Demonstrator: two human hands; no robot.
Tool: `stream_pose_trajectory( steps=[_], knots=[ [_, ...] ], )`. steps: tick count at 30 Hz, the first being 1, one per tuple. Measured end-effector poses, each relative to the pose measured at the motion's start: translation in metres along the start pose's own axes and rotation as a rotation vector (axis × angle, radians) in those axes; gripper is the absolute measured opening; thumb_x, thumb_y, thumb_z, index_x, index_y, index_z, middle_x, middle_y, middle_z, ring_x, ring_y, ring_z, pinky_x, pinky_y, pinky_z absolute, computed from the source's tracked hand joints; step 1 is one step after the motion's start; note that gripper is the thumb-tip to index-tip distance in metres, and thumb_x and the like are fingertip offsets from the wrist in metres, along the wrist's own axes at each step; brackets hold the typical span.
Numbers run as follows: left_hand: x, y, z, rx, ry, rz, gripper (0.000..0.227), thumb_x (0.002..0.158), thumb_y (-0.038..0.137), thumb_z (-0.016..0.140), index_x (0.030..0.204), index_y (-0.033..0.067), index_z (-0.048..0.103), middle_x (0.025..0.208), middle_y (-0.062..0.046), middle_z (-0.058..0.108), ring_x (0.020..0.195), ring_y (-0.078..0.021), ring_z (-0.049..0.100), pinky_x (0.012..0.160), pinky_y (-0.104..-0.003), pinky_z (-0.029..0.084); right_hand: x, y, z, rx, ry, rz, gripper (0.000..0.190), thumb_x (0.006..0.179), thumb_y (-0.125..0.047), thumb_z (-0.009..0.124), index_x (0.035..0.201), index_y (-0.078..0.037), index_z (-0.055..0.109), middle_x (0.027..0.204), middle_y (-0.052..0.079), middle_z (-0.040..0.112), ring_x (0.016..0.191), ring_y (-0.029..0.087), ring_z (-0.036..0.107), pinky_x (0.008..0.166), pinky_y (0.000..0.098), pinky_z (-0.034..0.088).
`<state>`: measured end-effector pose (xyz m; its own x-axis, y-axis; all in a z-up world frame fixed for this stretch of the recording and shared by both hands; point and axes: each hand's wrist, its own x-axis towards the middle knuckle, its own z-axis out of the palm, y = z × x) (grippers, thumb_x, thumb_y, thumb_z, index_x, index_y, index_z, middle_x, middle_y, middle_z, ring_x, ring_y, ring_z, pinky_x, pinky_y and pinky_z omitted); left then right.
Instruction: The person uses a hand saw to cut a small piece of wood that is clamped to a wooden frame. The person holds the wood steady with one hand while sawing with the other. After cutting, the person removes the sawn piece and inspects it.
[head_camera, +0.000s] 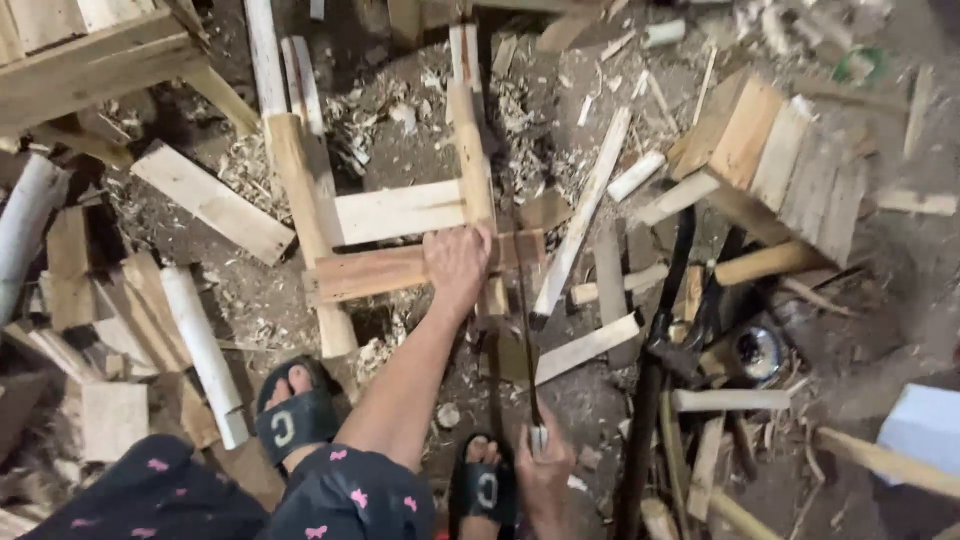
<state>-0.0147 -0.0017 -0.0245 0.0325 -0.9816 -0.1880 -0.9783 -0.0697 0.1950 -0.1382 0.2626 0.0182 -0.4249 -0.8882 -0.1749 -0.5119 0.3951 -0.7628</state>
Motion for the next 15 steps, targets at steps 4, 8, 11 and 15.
stream_pose_trajectory(
  steps=[4, 8, 11, 15],
  knots=[
    [0.000, 0.001, -0.011, -0.121, -0.001, -0.055, 0.026, 0.098, 0.031, 0.033, 0.100, 0.0159, 0.055, 0.079, -0.004, 0.061, 0.070, -0.0200, 0.051, 0.071, -0.034, 0.038, 0.001, -0.016, -0.004, -0.077, -0.047, -0.007, 0.042, 0.079, -0.006, 0.062, 0.121, -0.011, 0.059, 0.097, 0.005, 0.073, 0.069, 0.010, 0.071, 0.070, 0.0238, 0.059],
    [0.004, 0.013, -0.003, -0.113, 0.078, -0.103, 0.023, 0.092, 0.013, 0.039, 0.114, 0.0138, 0.049, 0.081, -0.004, 0.058, 0.073, -0.0201, 0.042, 0.070, -0.032, 0.032, 0.009, -0.038, -0.006, -0.419, -0.242, 0.501, 0.058, 0.084, -0.022, 0.066, 0.135, -0.035, 0.043, 0.085, -0.004, 0.070, 0.063, 0.005, 0.065, 0.052, 0.0175, 0.059],
    [0.001, 0.012, -0.012, -0.008, 0.055, 0.016, 0.023, 0.100, 0.033, 0.034, 0.109, 0.0133, 0.042, 0.062, 0.001, 0.052, 0.053, -0.0165, 0.042, 0.056, -0.030, 0.034, 0.002, -0.047, -0.020, -0.112, -0.122, 0.235, 0.046, 0.080, -0.012, 0.064, 0.125, -0.018, 0.057, 0.094, 0.003, 0.075, 0.069, 0.008, 0.073, 0.068, 0.0200, 0.063],
    [-0.002, 0.006, -0.013, 0.005, -0.108, 0.035, 0.038, 0.097, 0.041, 0.021, 0.120, 0.0161, 0.039, 0.072, -0.003, 0.058, 0.064, -0.0195, 0.047, 0.064, -0.033, 0.035, 0.008, -0.071, -0.036, -0.080, -0.261, 0.521, 0.044, 0.084, -0.016, 0.062, 0.127, -0.023, 0.055, 0.078, 0.004, 0.072, 0.059, 0.011, 0.066, 0.052, 0.0227, 0.061]
  ],
)
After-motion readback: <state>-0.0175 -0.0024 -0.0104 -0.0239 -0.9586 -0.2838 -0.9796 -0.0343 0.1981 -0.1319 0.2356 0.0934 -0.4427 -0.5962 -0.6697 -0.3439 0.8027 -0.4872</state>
